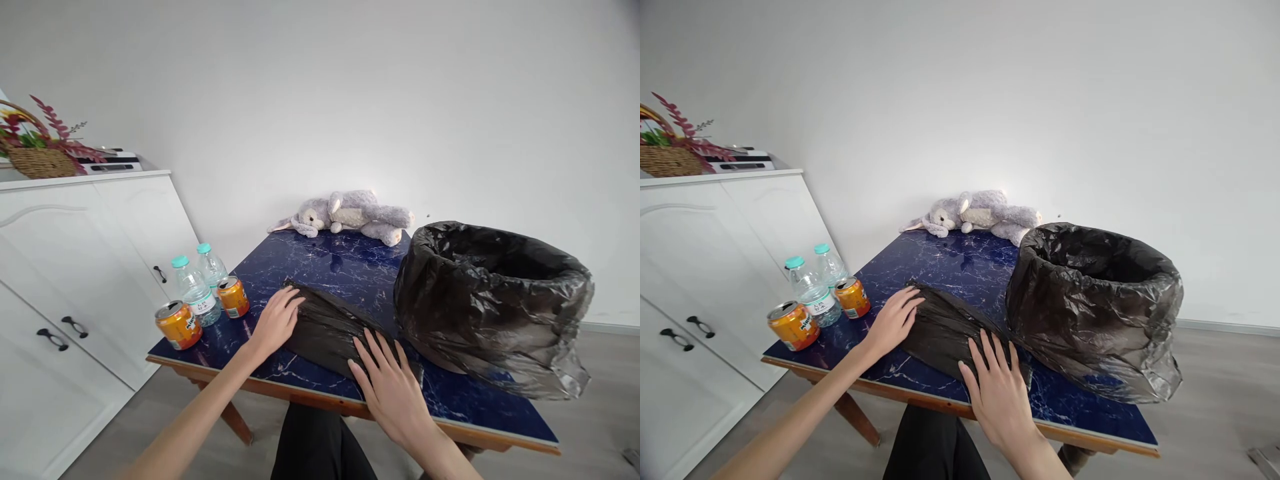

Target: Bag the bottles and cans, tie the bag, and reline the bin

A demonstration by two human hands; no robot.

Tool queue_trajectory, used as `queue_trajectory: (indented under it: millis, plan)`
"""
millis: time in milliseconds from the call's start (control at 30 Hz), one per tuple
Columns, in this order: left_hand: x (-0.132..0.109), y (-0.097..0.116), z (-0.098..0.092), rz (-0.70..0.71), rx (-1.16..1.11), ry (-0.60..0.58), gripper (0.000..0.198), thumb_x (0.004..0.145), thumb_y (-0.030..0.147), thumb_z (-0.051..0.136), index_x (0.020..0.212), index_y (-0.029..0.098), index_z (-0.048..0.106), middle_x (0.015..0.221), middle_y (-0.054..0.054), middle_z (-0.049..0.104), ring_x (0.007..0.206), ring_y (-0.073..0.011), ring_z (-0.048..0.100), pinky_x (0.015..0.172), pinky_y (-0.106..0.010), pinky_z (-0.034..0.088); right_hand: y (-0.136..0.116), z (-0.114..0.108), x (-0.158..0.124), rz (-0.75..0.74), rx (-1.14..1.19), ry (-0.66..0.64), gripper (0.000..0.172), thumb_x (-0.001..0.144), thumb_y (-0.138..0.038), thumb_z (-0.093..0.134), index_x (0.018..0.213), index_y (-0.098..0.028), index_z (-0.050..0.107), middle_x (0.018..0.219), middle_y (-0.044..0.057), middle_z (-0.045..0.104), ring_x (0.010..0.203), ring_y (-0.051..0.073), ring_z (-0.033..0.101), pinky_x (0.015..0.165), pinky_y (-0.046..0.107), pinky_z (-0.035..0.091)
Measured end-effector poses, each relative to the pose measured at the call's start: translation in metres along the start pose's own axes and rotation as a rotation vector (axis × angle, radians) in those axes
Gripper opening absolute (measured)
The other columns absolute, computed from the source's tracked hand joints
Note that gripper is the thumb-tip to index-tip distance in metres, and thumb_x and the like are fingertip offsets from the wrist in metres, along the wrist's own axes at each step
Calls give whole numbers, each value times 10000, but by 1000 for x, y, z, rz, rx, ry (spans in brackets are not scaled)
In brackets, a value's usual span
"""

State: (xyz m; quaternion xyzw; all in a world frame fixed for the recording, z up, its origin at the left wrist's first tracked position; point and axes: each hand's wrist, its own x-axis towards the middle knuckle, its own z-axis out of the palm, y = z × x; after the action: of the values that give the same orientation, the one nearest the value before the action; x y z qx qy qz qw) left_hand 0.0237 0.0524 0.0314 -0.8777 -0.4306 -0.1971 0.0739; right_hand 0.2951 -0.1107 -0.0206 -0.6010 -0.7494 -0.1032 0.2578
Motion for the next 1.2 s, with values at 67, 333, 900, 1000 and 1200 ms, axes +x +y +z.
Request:
queue_trajectory:
  millis: [67, 333, 900, 1000, 1200]
  plan:
    - [-16, 30, -16, 84, -65, 103, 401, 1103, 279, 404, 1409, 218, 655, 1514, -121, 621, 1503, -290, 488, 1259, -576, 387, -7, -1, -10, 10, -11, 25, 585, 1108, -532, 384, 1548, -195, 571, 1596, 143, 542, 1438, 407, 549, 1129, 664, 496]
    - [-88, 92, -57, 379, -159, -230, 755, 990, 518, 670, 1654, 313, 375, 1683, -82, 442, 1570, -339, 391, 1270, -568, 383, 15, -35, -45, -367, 61, -130, 875, 912, -527, 723, 1679, -348, 342, 1657, 65, 470, 1464, 440, 512, 1050, 615, 571]
    - [-100, 101, -41, 11, -542, 51, 235, 1066, 325, 536, 1113, 249, 753, 1114, -88, 766, 1044, -248, 737, 925, -352, 625, -53, -115, 76, -163, 548, 270, 303, 1080, -375, 558, 1350, -277, 655, 1172, 87, 771, 1070, 269, 722, 952, 433, 600]
    - [-99, 101, -40, -174, -623, 70, 307, 1092, 383, 494, 1235, 266, 741, 1100, -62, 781, 950, -238, 753, 799, -320, 647, -61, -99, 102, -105, 519, 354, 525, 1084, -395, 541, 1577, -239, 447, 1504, 142, 598, 1402, 307, 569, 1124, 483, 537]
    - [-99, 86, -31, -224, -487, 198, 335, 1086, 423, 510, 1289, 288, 738, 1229, -95, 748, 1177, -297, 700, 1026, -462, 609, -72, -62, 72, -344, 344, 295, 619, 1074, -173, 467, 1670, -172, 297, 1690, 157, 403, 1602, 301, 315, 1296, 552, 353]
